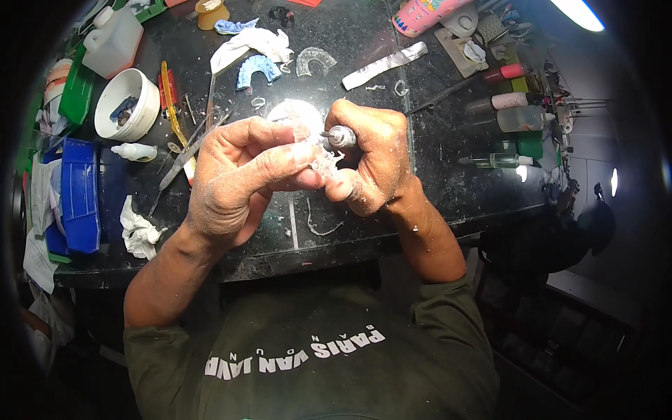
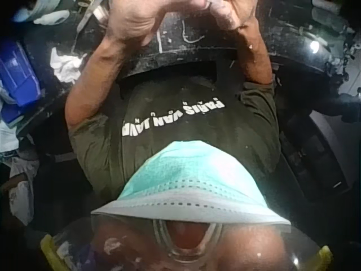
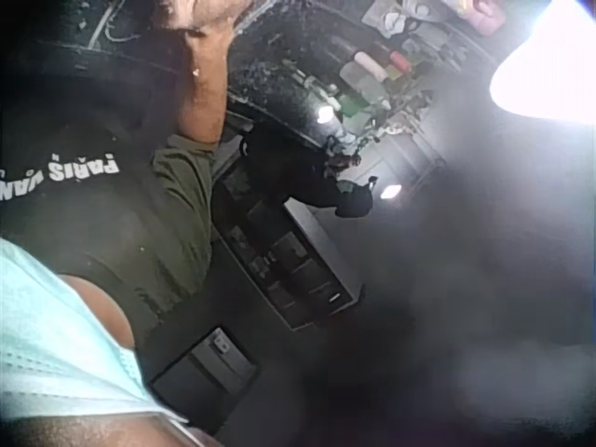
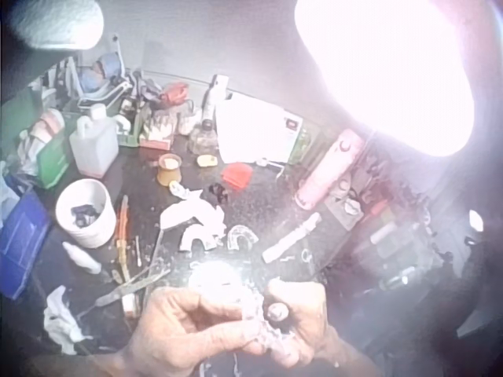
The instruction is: The person holds a clear dental appliance and uses a rotary handpiece tool to trim and smooth its edges.
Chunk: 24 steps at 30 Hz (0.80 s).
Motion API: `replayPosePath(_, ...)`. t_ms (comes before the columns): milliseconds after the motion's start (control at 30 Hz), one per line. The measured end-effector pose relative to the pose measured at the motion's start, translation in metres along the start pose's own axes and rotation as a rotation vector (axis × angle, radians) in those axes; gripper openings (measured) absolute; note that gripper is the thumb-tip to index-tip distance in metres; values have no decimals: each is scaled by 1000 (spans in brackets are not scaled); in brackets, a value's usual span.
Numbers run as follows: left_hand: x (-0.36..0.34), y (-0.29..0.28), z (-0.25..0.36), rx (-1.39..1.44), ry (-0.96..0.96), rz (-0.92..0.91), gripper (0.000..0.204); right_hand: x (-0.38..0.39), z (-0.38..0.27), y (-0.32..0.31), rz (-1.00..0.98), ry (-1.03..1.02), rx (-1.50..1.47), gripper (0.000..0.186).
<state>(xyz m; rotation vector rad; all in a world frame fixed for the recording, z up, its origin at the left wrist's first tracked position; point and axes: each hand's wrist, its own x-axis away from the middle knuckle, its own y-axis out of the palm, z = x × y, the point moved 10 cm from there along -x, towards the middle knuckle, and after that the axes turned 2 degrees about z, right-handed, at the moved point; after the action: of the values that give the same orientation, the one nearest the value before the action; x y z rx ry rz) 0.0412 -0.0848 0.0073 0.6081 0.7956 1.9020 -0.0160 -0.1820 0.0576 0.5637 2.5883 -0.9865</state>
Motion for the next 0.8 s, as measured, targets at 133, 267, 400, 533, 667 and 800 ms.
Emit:
replayPosePath(133,2,7,-3,73,-40,-54,16,1,-4,1,-2,-21,1,77)
replayPosePath(267,3,6,-3,84,-41,-51,16,2,-2,3,0,2,-12,77)
replayPosePath(400,4,5,1,62,-3,-56,16,1,-5,5,-9,11,-15,76)
replayPosePath(533,3,6,1,27,7,-59,15,2,-6,3,10,-19,-18,73)
replayPosePath(667,2,5,2,8,27,-65,14,2,-7,4,-4,-26,-24,72)
replayPosePath(800,2,4,4,-1,46,-47,14,3,-7,4,-10,-29,3,71)
